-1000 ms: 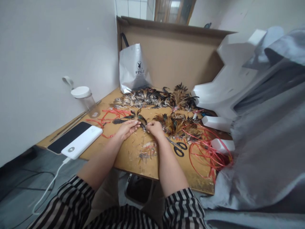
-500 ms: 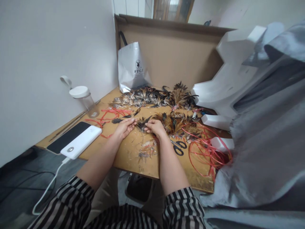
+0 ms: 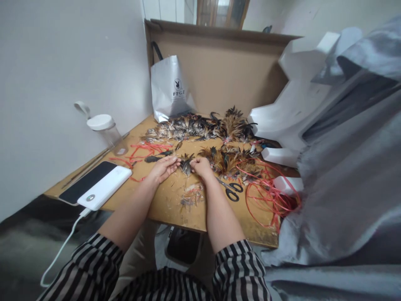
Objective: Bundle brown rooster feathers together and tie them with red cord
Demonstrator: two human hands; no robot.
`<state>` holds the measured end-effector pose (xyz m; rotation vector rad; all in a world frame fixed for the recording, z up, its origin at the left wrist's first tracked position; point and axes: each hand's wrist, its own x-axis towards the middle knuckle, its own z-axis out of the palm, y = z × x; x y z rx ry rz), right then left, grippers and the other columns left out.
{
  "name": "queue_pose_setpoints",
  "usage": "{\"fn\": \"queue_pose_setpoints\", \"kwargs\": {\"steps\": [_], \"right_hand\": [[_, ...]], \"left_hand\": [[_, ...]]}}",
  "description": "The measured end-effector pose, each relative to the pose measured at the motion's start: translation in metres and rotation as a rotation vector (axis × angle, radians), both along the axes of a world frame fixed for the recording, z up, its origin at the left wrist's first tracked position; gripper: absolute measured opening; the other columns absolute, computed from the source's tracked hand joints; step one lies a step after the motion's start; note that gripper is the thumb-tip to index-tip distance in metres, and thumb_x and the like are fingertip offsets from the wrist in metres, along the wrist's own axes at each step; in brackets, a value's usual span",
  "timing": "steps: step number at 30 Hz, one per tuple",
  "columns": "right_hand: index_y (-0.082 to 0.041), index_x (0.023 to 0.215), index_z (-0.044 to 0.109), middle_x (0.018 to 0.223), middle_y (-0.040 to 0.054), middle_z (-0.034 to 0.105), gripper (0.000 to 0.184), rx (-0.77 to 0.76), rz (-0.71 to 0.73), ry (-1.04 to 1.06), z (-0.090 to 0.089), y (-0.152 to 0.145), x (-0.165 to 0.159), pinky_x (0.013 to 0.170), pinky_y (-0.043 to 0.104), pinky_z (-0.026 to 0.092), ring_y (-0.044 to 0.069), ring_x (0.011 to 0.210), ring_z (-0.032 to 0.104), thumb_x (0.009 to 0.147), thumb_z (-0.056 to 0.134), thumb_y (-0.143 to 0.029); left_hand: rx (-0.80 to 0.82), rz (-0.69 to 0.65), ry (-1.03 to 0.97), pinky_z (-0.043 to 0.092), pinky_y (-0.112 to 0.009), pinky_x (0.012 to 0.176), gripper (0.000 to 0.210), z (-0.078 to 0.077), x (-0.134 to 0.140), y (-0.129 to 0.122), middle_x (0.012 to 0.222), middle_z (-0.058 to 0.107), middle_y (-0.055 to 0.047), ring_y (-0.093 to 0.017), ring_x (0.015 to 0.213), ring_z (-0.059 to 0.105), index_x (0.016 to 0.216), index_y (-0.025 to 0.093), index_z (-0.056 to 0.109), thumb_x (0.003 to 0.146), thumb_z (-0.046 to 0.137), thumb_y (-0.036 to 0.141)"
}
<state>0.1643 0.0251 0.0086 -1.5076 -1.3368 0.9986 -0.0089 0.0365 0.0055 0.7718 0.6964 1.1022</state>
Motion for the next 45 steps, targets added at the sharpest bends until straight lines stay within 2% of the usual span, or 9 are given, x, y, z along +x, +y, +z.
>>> {"fn": "queue_pose_setpoints", "kwargs": {"steps": [5,9,14,22,26,30,34,38,45], "right_hand": [[-0.015,0.069,0.056,0.042,-0.0044,0.051,0.015,-0.001,-0.048,0.306,0.003,0.003,0.002,0.032,0.015,0.030,0.006,0.033,0.042,0.064,0.060,-0.028],[-0.015,0.069,0.054,0.047,-0.0038,0.053,0.013,-0.038,-0.051,0.548,0.007,0.003,0.000,0.033,0.013,0.033,0.006,0.038,0.048,0.064,0.063,-0.023],[-0.015,0.070,0.054,0.053,-0.0027,0.056,0.010,-0.028,-0.017,0.687,0.012,0.001,-0.005,0.037,0.013,0.039,0.006,0.043,0.054,0.067,0.062,-0.019],[-0.016,0.070,0.053,0.057,-0.0019,0.058,0.015,0.063,-0.002,0.658,0.017,-0.004,-0.018,0.042,0.014,0.044,0.008,0.049,0.059,0.067,0.064,-0.025],[-0.015,0.070,0.054,0.056,-0.0018,0.057,0.019,0.091,0.015,0.641,0.015,-0.003,-0.021,0.043,0.015,0.045,0.009,0.050,0.059,0.064,0.066,-0.028],[-0.016,0.071,0.056,0.062,-0.0009,0.060,0.022,0.087,0.061,0.677,0.012,-0.002,-0.021,0.045,0.016,0.045,0.008,0.053,0.059,0.061,0.068,-0.031],[-0.015,0.071,0.058,0.067,0.0008,0.061,0.028,0.053,0.066,0.633,0.012,-0.005,-0.025,0.036,0.014,0.035,0.004,0.043,0.049,0.059,0.068,-0.038],[-0.014,0.066,0.055,0.051,-0.0038,0.052,0.032,-0.030,0.105,0.513,0.011,-0.009,-0.032,0.031,0.013,0.019,0.001,0.035,0.033,0.057,0.067,-0.043],[-0.017,0.055,0.043,0.041,-0.0082,0.040,0.036,-0.001,0.105,0.547,0.011,-0.008,-0.030,0.034,0.015,0.017,0.002,0.034,0.029,0.052,0.070,-0.042]], "left_hand": [[0.026,-0.028,-0.037,0.046,-0.017,0.058,0.012,0.000,-0.002,-0.007,0.079,0.066,-0.007,-0.008,0.064,0.061,0.077,0.009,0.062,0.066,0.066,0.014],[0.045,-0.048,-0.055,0.046,-0.016,0.059,0.012,0.001,-0.003,-0.013,0.079,0.066,-0.008,-0.007,0.063,0.060,0.079,0.009,0.063,0.068,0.064,0.013],[0.031,-0.102,-0.063,0.047,-0.015,0.057,0.011,-0.001,-0.003,-0.016,0.084,0.067,-0.010,-0.007,0.063,0.061,0.080,0.009,0.062,0.069,0.063,0.011],[0.020,-0.237,-0.056,0.046,-0.012,0.054,0.012,-0.003,-0.002,-0.015,0.084,0.066,-0.010,-0.007,0.064,0.061,0.080,0.008,0.062,0.069,0.062,0.010],[0.026,-0.227,-0.027,0.046,-0.012,0.056,0.012,-0.002,-0.001,-0.015,0.082,0.066,-0.010,-0.006,0.063,0.060,0.080,0.007,0.063,0.068,0.063,0.010],[0.050,-0.159,-0.023,0.046,-0.013,0.060,0.012,-0.002,0.000,-0.015,0.074,0.066,-0.007,-0.006,0.062,0.059,0.076,0.007,0.064,0.065,0.066,0.011],[0.092,-0.070,-0.028,0.046,-0.014,0.062,0.013,-0.001,0.000,-0.014,0.074,0.066,-0.006,-0.005,0.062,0.059,0.075,0.009,0.065,0.063,0.068,0.013],[0.135,-0.052,-0.004,0.046,-0.015,0.063,0.015,-0.002,0.002,-0.015,0.073,0.066,-0.006,-0.006,0.063,0.059,0.076,0.009,0.065,0.063,0.069,0.016],[0.095,-0.121,0.014,0.046,-0.017,0.062,0.016,-0.002,0.003,-0.014,0.078,0.067,-0.008,-0.009,0.067,0.061,0.079,0.008,0.064,0.065,0.067,0.015]]}}
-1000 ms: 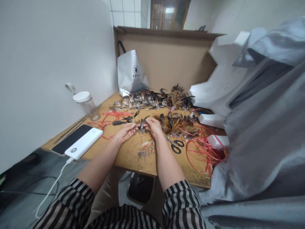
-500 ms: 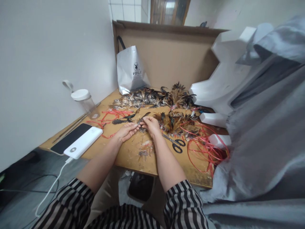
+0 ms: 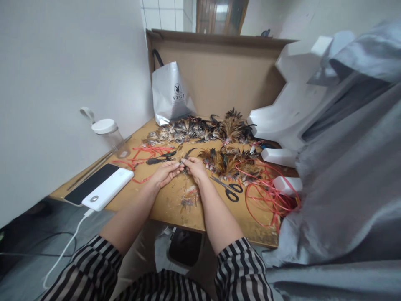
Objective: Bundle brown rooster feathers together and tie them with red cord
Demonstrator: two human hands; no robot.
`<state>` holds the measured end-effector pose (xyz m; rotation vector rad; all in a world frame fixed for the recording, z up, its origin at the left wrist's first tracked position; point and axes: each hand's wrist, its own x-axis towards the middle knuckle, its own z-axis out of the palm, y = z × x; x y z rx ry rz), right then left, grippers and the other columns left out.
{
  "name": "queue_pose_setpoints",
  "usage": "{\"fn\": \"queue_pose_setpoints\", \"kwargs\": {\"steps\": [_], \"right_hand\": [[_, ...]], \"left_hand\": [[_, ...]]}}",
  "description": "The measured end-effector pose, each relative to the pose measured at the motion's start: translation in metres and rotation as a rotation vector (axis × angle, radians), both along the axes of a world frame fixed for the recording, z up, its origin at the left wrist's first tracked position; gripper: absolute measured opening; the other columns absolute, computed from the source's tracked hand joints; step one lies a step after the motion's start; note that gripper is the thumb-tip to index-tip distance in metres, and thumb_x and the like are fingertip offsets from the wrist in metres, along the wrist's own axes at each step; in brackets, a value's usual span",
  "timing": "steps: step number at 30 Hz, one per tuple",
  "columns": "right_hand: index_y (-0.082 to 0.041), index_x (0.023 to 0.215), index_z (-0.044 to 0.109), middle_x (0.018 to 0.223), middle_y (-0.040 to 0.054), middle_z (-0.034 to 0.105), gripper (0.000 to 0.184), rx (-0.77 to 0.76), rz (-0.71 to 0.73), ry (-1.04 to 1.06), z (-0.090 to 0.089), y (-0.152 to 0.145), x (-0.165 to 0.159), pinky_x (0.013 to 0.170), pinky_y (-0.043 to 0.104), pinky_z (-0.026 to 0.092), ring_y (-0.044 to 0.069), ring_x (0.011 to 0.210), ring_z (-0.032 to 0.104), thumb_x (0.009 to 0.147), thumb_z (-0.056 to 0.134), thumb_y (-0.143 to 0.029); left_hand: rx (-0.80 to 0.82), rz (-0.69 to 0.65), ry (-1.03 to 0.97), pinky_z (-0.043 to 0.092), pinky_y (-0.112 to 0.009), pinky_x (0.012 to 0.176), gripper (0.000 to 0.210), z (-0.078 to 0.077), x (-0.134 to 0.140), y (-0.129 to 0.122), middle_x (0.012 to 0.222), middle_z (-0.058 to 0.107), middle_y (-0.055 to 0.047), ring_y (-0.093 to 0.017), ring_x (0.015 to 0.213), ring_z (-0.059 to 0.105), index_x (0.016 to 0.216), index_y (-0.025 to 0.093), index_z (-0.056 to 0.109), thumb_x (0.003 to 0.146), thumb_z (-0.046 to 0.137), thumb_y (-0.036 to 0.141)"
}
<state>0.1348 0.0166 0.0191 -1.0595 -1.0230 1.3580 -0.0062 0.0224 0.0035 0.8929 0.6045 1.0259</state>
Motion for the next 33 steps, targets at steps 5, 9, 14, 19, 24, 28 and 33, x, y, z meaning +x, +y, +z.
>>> {"fn": "queue_pose_setpoints", "kwargs": {"steps": [5,9,14,19,24,28,33], "right_hand": [[-0.017,0.055,0.046,0.040,-0.0088,0.035,0.035,0.047,0.017,-0.029,0.002,0.001,0.006,0.035,0.017,0.017,0.003,0.034,0.026,0.052,0.070,-0.042],[-0.017,0.052,0.046,0.039,-0.0084,0.034,0.036,0.107,0.014,-0.120,0.001,0.001,0.004,0.037,0.019,0.017,0.004,0.036,0.025,0.055,0.067,-0.045],[-0.016,0.052,0.049,0.040,-0.0077,0.038,0.032,0.152,-0.044,-0.235,0.004,0.000,-0.002,0.040,0.020,0.020,0.005,0.039,0.028,0.057,0.066,-0.043],[-0.015,0.053,0.050,0.043,-0.0069,0.041,0.030,0.172,-0.055,-0.272,0.004,-0.001,-0.004,0.042,0.020,0.021,0.005,0.041,0.029,0.058,0.065,-0.041],[-0.015,0.052,0.050,0.045,-0.0066,0.041,0.030,0.206,-0.058,-0.294,0.002,0.001,-0.003,0.044,0.020,0.023,0.005,0.044,0.030,0.057,0.065,-0.041],[-0.015,0.053,0.051,0.044,-0.0067,0.041,0.030,0.181,-0.034,-0.297,0.003,-0.001,-0.004,0.043,0.020,0.022,0.005,0.042,0.030,0.058,0.064,-0.042],[-0.015,0.059,0.055,0.041,-0.0074,0.040,0.031,0.091,-0.002,-0.278,0.003,-0.004,-0.003,0.040,0.021,0.019,0.005,0.038,0.028,0.059,0.062,-0.046]], "left_hand": [[-0.058,-0.021,-0.002,0.045,-0.013,0.054,0.015,-0.002,-0.003,0.005,0.076,0.067,-0.008,-0.009,0.063,0.062,0.081,0.008,0.063,0.067,0.065,0.013],[-0.076,-0.080,0.045,0.043,-0.012,0.049,0.017,-0.002,-0.004,0.005,0.077,0.068,-0.009,-0.008,0.060,0.061,0.085,0.007,0.063,0.069,0.063,0.013],[-0.090,-0.089,0.061,0.043,-0.011,0.048,0.015,-0.002,-0.005,0.005,0.074,0.067,-0.009,-0.006,0.057,0.060,0.083,0.007,0.064,0.069,0.063,0.013],[-0.085,-0.083,0.098,0.043,-0.011,0.048,0.016,-0.001,-0.005,0.005,0.071,0.067,-0.008,-0.006,0.055,0.058,0.081,0.008,0.064,0.067,0.065,0.014],[-0.070,-0.066,0.172,0.043,-0.014,0.050,0.016,0.000,-0.004,0.004,0.068,0.065,-0.007,-0.006,0.053,0.057,0.075,0.008,0.063,0.065,0.068,0.019],[-0.026,-0.060,0.228,0.041,-0.015,0.048,0.020,0.000,-0.004,0.003,0.066,0.064,-0.006,-0.007,0.052,0.057,0.071,0.009,0.061,0.062,0.070,0.025],[0.070,-0.039,0.298,0.040,-0.016,0.047,0.023,-0.001,-0.004,0.003,0.064,0.064,-0.006,-0.007,0.050,0.055,0.070,0.009,0.061,0.063,0.069,0.030]]}}
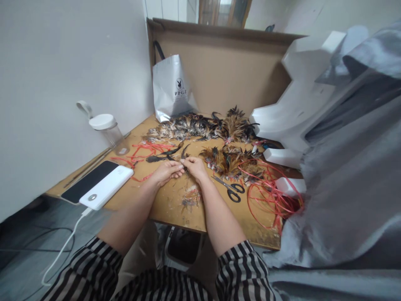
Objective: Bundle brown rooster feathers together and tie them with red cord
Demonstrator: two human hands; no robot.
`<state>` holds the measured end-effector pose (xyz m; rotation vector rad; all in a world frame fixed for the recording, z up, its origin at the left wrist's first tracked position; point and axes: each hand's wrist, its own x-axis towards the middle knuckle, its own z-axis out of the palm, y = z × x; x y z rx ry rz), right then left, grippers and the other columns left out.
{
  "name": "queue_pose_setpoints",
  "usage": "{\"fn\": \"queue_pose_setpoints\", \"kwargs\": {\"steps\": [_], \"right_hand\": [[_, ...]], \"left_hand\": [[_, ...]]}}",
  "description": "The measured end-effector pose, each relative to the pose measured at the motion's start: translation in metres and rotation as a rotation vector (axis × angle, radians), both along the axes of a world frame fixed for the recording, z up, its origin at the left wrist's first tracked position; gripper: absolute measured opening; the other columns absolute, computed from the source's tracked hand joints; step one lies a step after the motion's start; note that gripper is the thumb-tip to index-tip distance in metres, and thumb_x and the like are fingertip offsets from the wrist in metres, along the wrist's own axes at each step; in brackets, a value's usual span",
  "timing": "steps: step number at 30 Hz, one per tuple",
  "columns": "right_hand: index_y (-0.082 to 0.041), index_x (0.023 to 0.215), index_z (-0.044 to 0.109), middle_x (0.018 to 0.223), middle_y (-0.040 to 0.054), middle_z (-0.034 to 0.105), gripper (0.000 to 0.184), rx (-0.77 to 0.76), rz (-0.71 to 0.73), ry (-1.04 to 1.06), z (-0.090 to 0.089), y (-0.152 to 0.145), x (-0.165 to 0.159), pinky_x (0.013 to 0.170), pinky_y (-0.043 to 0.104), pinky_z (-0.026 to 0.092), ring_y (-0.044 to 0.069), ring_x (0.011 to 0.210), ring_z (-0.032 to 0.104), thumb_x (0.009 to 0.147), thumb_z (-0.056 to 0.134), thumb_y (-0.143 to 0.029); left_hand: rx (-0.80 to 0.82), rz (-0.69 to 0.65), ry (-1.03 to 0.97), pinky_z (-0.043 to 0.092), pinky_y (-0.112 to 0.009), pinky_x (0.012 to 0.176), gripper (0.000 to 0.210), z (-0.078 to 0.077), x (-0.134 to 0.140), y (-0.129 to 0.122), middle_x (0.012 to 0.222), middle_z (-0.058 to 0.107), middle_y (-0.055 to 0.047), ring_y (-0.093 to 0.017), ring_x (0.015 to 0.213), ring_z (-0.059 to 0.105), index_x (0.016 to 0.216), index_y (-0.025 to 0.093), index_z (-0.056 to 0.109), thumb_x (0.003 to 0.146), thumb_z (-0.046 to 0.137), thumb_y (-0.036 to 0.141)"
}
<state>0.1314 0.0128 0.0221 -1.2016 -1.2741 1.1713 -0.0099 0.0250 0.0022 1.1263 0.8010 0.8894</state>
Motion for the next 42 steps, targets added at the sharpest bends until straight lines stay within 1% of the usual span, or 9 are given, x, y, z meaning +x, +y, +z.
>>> {"fn": "queue_pose_setpoints", "kwargs": {"steps": [6,13,19,23,26,29,35,39,42], "right_hand": [[-0.016,0.054,0.051,0.040,-0.0075,0.041,0.030,0.008,0.011,0.031,-0.002,0.000,0.000,0.040,0.020,0.020,0.005,0.038,0.030,0.054,0.067,-0.042],[-0.016,0.053,0.050,0.041,-0.0071,0.043,0.031,0.012,-0.020,0.079,-0.001,-0.001,-0.006,0.039,0.020,0.022,0.005,0.038,0.031,0.052,0.068,-0.042],[-0.015,0.073,0.061,0.047,-0.0051,0.049,0.034,0.029,-0.151,0.109,-0.002,0.007,0.006,0.040,0.020,0.024,0.005,0.039,0.032,0.056,0.065,-0.044],[-0.013,0.068,0.062,0.056,-0.0006,0.057,0.030,0.074,-0.244,-0.034,-0.010,0.016,0.025,0.049,0.022,0.034,0.007,0.046,0.042,0.055,0.065,-0.039],[-0.012,0.065,0.064,0.058,0.0009,0.059,0.026,0.089,-0.210,-0.198,-0.017,0.018,0.031,0.053,0.023,0.036,0.009,0.050,0.045,0.056,0.063,-0.037],[-0.014,0.062,0.065,0.054,0.0001,0.058,0.025,0.092,-0.173,-0.393,-0.020,0.017,0.029,0.051,0.022,0.034,0.010,0.049,0.045,0.059,0.061,-0.038],[-0.018,0.050,0.060,0.045,-0.0007,0.052,0.029,0.098,-0.223,-0.720,-0.022,0.010,0.016,0.045,0.022,0.025,0.009,0.044,0.040,0.058,0.061,-0.046],[-0.018,0.051,0.059,0.047,-0.0008,0.053,0.020,0.077,-0.222,-0.764,-0.022,0.008,0.011,0.045,0.022,0.026,0.009,0.044,0.041,0.059,0.059,-0.036],[-0.016,0.053,0.060,0.048,-0.0015,0.053,0.016,0.079,-0.202,-0.635,-0.022,0.010,0.013,0.047,0.021,0.029,0.009,0.046,0.042,0.059,0.056,-0.030]], "left_hand": [[0.078,0.036,0.058,0.042,-0.019,0.048,0.023,0.000,0.002,-0.002,0.066,0.065,-0.007,-0.008,0.050,0.056,0.071,0.009,0.062,0.064,0.067,0.031],[0.019,0.061,0.025,0.041,-0.018,0.048,0.024,-0.001,0.003,-0.003,0.070,0.066,-0.009,-0.008,0.050,0.056,0.073,0.009,0.063,0.061,0.069,0.029],[-0.062,0.220,-0.100,0.039,-0.014,0.045,0.020,0.004,-0.001,0.000,0.068,0.065,-0.006,-0.005,0.050,0.054,0.071,0.010,0.061,0.061,0.070,0.024],[-0.110,0.347,-0.217,0.039,-0.011,0.044,0.014,0.005,-0.005,0.004,0.068,0.065,-0.005,-0.003,0.050,0.054,0.073,0.009,0.061,0.064,0.067,0.019],[-0.120,0.385,-0.255,0.040,-0.011,0.045,0.012,0.004,-0.007,0.006,0.069,0.065,-0.005,-0.003,0.051,0.054,0.073,0.009,0.061,0.066,0.065,0.018],[-0.131,0.379,-0.273,0.040,-0.011,0.046,0.010,0.003,-0.007,0.006,0.067,0.064,-0.005,-0.003,0.050,0.053,0.072,0.009,0.061,0.066,0.065,0.017],[-0.158,0.301,-0.257,0.041,-0.012,0.046,0.010,0.006,-0.004,0.002,0.066,0.064,-0.005,-0.004,0.050,0.054,0.071,0.008,0.061,0.065,0.066,0.015],[-0.158,0.268,-0.235,0.042,-0.012,0.046,0.011,0.007,-0.002,0.001,0.065,0.064,-0.006,-0.004,0.050,0.054,0.071,0.007,0.061,0.064,0.067,0.014],[-0.161,0.264,-0.232,0.043,-0.012,0.047,0.010,0.006,-0.002,0.001,0.066,0.064,-0.006,-0.005,0.050,0.055,0.072,0.007,0.061,0.064,0.066,0.012]]}}
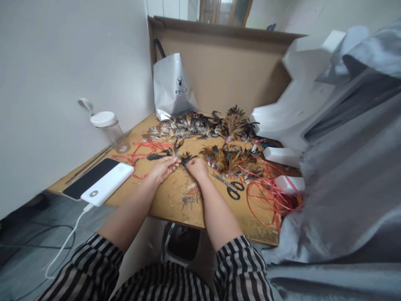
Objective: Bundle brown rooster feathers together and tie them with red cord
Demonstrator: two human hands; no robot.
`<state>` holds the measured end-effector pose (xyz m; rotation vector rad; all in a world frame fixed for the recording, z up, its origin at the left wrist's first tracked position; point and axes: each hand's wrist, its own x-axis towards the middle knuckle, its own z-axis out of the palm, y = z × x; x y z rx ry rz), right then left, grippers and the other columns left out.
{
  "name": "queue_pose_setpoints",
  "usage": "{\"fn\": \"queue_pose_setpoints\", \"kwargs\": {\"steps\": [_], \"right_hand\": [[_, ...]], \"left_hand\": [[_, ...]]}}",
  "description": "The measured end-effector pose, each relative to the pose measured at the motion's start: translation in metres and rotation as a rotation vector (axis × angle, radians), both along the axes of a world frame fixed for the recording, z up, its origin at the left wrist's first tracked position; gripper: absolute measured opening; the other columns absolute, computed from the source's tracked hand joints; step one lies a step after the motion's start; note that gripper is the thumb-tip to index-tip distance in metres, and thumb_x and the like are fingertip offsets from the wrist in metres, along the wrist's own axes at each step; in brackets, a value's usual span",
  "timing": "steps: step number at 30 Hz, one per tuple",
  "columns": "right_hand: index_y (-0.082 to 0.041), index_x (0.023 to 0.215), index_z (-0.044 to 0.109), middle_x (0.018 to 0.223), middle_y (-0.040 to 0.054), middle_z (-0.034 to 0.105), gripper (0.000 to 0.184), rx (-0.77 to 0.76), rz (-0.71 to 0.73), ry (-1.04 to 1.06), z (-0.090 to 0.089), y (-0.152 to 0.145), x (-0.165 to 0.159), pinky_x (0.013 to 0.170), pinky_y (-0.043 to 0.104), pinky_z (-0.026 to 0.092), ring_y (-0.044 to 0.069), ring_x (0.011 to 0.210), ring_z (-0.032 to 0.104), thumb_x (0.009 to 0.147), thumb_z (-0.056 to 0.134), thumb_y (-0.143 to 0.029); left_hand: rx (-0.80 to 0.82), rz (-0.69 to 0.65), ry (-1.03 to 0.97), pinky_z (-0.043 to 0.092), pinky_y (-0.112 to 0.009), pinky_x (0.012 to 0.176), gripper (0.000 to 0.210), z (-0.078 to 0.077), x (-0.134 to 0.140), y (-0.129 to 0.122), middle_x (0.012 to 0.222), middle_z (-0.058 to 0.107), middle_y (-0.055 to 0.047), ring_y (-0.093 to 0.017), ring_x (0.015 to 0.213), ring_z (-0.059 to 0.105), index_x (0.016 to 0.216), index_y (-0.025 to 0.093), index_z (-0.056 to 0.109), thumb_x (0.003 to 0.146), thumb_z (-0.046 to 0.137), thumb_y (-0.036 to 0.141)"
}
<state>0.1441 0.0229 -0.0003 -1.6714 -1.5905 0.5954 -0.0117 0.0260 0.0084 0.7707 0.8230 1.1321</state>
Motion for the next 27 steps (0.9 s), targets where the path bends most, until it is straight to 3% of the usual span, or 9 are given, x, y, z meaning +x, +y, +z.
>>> {"fn": "queue_pose_setpoints", "kwargs": {"steps": [6,10,20,27], "right_hand": [[-0.014,0.062,0.060,0.048,-0.0030,0.051,0.022,0.006,0.002,0.508,0.007,0.003,0.002,0.045,0.021,0.030,0.007,0.043,0.038,0.055,0.061,-0.034],[-0.015,0.068,0.060,0.042,-0.0050,0.045,0.030,-0.033,0.047,0.665,0.014,-0.002,-0.002,0.041,0.020,0.027,0.006,0.039,0.035,0.055,0.064,-0.041],[-0.015,0.065,0.060,0.060,-0.0005,0.058,0.025,0.083,0.109,0.662,0.014,-0.007,-0.017,0.052,0.021,0.036,0.009,0.053,0.047,0.056,0.064,-0.038],[-0.016,0.064,0.060,0.059,-0.0009,0.058,0.020,0.136,0.117,0.658,0.010,-0.007,-0.023,0.055,0.022,0.038,0.010,0.055,0.049,0.059,0.062,-0.035]], "left_hand": [[-0.009,-0.024,0.001,0.043,-0.012,0.048,0.007,-0.001,0.000,0.000,0.067,0.065,-0.006,-0.004,0.051,0.056,0.071,0.007,0.062,0.066,0.065,0.011],[-0.012,-0.066,0.005,0.044,-0.012,0.049,0.007,-0.001,0.001,-0.002,0.069,0.066,-0.008,-0.005,0.053,0.058,0.072,0.007,0.063,0.067,0.064,0.011],[-0.039,-0.133,-0.040,0.041,-0.010,0.044,0.006,-0.002,0.002,-0.001,0.066,0.065,-0.007,-0.005,0.052,0.058,0.075,0.007,0.064,0.071,0.060,0.008],[-0.052,-0.113,-0.037,0.042,-0.010,0.044,0.008,-0.001,0.004,-0.003,0.065,0.064,-0.006,-0.006,0.052,0.058,0.075,0.007,0.063,0.068,0.064,0.009]]}}
